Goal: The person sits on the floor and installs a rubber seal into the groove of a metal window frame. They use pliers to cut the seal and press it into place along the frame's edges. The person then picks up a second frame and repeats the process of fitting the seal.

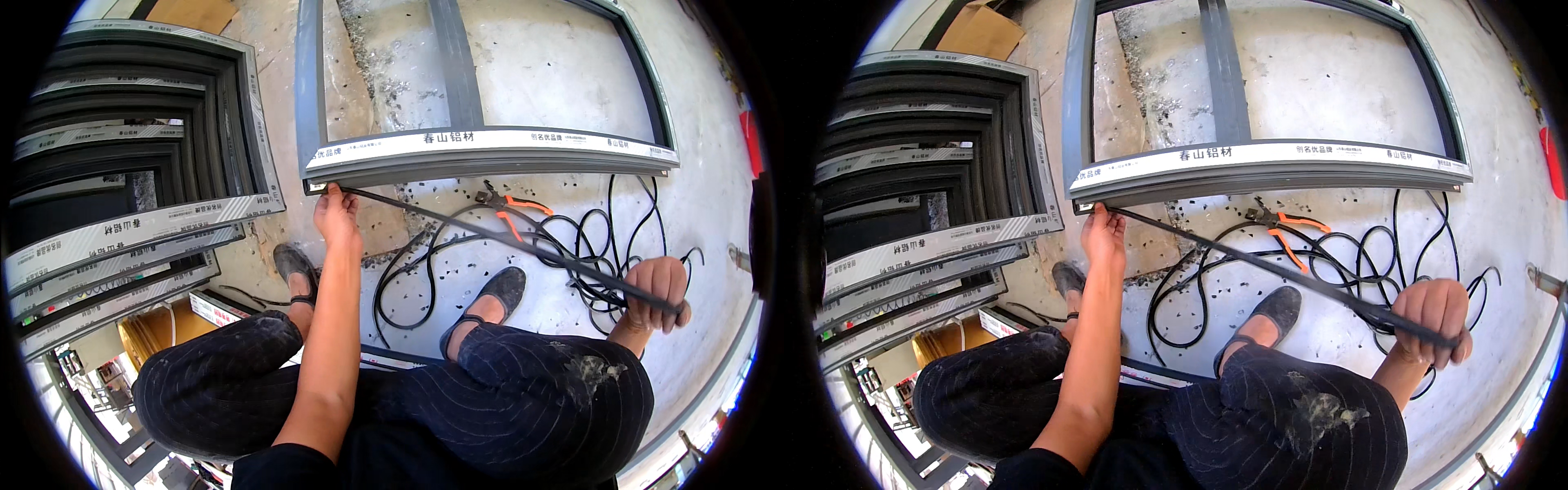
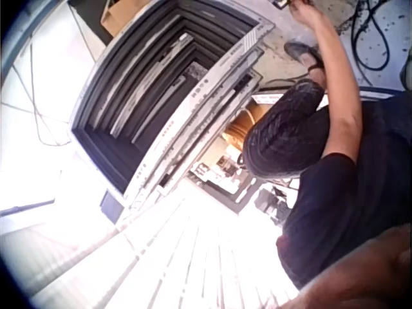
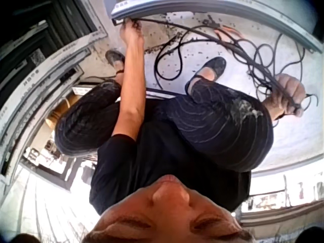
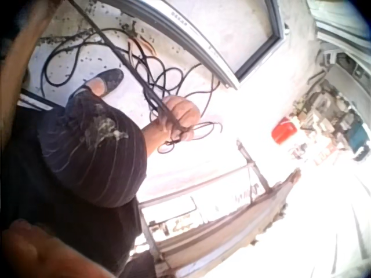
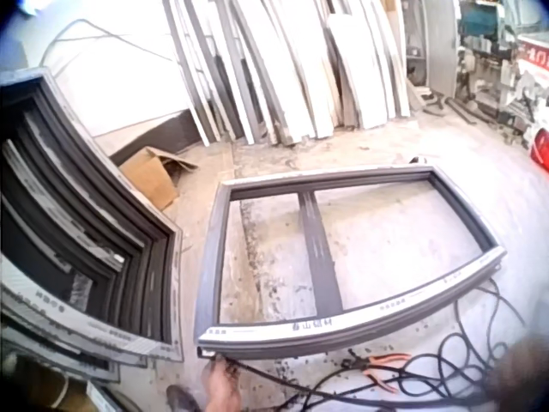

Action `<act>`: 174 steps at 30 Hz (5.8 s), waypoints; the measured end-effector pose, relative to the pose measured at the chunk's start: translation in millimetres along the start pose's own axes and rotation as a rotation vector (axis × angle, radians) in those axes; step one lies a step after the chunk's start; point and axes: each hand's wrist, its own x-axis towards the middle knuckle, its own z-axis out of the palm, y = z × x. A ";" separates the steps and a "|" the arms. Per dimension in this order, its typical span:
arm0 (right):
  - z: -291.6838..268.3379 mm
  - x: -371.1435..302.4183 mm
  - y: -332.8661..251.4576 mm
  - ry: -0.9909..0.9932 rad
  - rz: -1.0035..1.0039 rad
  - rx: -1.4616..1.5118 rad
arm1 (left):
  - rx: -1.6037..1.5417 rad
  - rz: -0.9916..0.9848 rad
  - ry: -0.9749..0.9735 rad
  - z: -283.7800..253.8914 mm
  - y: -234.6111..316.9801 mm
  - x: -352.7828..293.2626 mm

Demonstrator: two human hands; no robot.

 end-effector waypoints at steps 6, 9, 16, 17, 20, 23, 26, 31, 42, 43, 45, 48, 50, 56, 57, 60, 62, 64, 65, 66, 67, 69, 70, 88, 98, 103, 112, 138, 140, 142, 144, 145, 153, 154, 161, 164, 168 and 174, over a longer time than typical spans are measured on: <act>-36.6 3.0 -2.2 0.799 -0.053 0.073 | 0.128 -0.013 0.048 0.9 1.5 3.7; -79.3 6.5 -3.0 1.037 0.014 0.058 | 0.047 -0.049 -0.042 -5.0 6.5 -1.3; -124.1 6.3 17.9 1.243 -0.011 0.291 | 0.007 -0.105 -0.172 -9.6 11.8 -13.9; -127.1 1.6 19.1 1.230 -0.009 0.301 | 0.015 -0.112 -0.173 -9.7 13.3 -13.8; -124.8 -6.2 19.2 1.236 -0.019 0.316 | 0.011 -0.120 -0.202 -9.1 13.1 -9.4; -114.2 -8.2 19.0 1.225 -0.030 0.340 | 0.112 -0.049 -0.135 -4.3 10.3 -6.2; -100.7 -5.6 17.6 1.205 -0.046 0.327 | 0.145 -0.032 -0.073 -3.2 6.7 -2.0; -98.8 -5.6 17.3 1.215 -0.051 0.277 | -0.023 -0.117 -0.168 10.4 5.7 -14.3; -103.7 -3.5 30.9 1.279 -0.040 -0.049 | -0.028 -0.257 -0.274 14.6 5.4 -17.1; -102.1 -0.9 33.8 1.289 -0.036 -0.090 | -0.017 -0.233 -0.288 11.3 -2.1 -12.2; -102.5 -0.2 37.9 1.280 -0.015 -0.162 | 0.017 -0.207 -0.296 7.9 -9.7 -6.3; -97.0 0.6 42.6 1.318 -0.003 -0.338 | 0.047 -0.239 -0.260 5.3 -9.5 -5.2; -96.7 -4.2 40.7 1.325 0.003 -0.420 | 0.016 -0.322 -0.228 22.1 -0.5 -21.1; -85.6 3.2 50.9 1.295 0.026 -0.520 | 0.054 -0.384 -0.310 35.4 -25.7 -16.3; -84.1 5.2 50.7 1.292 0.025 -0.548 | 0.064 -0.371 -0.302 36.4 -26.4 -15.3; -86.5 -0.1 47.5 1.300 0.027 -0.582 | 0.068 -0.383 -0.264 41.0 -27.6 -19.9; -89.3 -5.1 49.1 1.324 0.023 -0.574 | 0.024 -0.484 -0.314 55.6 -16.5 -32.5; -91.7 -7.8 53.2 1.314 0.035 -0.547 | 0.003 -0.528 -0.342 62.4 -18.3 -37.6; -92.3 -8.4 54.5 1.309 0.041 -0.534 | 0.007 -0.522 -0.348 65.1 -25.1 -34.8; -92.2 -8.1 55.9 1.315 0.048 -0.547 | 0.010 -0.522 -0.354 66.6 -30.5 -33.8; -92.1 -6.2 58.3 1.321 0.055 -0.561 | 0.073 -0.455 -0.372 64.9 -33.1 -32.6; -91.5 -4.9 59.4 1.325 0.060 -0.588 | 0.091 -0.452 -0.331 65.3 -36.6 -33.2; -91.8 -5.9 58.4 1.332 0.060 -0.592 | 0.100 -0.449 -0.312 66.9 -36.5 -34.1; -92.1 -23.3 53.0 1.349 0.092 -0.632 | 0.044 -0.265 -0.145 10.6 -3.2 -2.1; -91.4 -45.1 60.2 1.373 0.112 -0.667 | -0.052 -0.509 -0.376 55.2 -26.4 -40.7; -86.2 -36.6 61.7 1.337 0.120 -0.696 | 0.052 -0.544 -0.384 96.7 -58.2 -49.7; -88.5 -40.8 65.7 1.380 0.126 -0.768 | 0.139 -0.514 -0.315 106.8 -59.3 -62.9; -98.0 -51.7 68.0 1.395 0.129 -0.760 | 0.201 -0.597 -0.292 149.1 -90.1 -83.0; -98.1 -52.4 67.7 1.396 0.127 -0.758 | 0.218 -0.613 -0.298 151.8 -86.8 -84.3; -98.4 -52.7 69.8 1.391 0.122 -0.759 | 0.238 -0.632 -0.314 153.5 -81.8 -86.6; -97.5 -53.4 69.9 1.396 0.123 -0.749 | 0.286 -0.675 -0.337 154.0 -85.2 -86.6; -96.6 -53.3 69.4 1.399 0.124 -0.746 | 0.309 -0.697 -0.348 154.6 -86.9 -86.6; -96.8 -53.9 71.6 1.400 0.130 -0.751 | 0.308 -0.677 -0.350 161.2 -91.4 -82.9; -96.2 -53.4 72.0 1.395 0.129 -0.749 | 0.316 -0.672 -0.331 163.6 -91.9 -83.8; -96.4 -55.1 71.6 1.392 0.139 -0.748 | 0.208 -0.836 -0.450 169.8 -94.3 -87.4; -94.7 -52.9 71.4 1.390 0.145 -0.748 | 0.157 -0.785 -0.362 177.3 -102.6 -91.1; -96.3 -54.0 71.3 1.390 0.162 -0.764 | 0.173 -0.723 -0.291 181.1 -109.6 -97.2; -99.0 -54.1 74.5 1.370 0.163 -0.794 | 0.105 -0.793 -0.347 186.5 -118.1 -98.0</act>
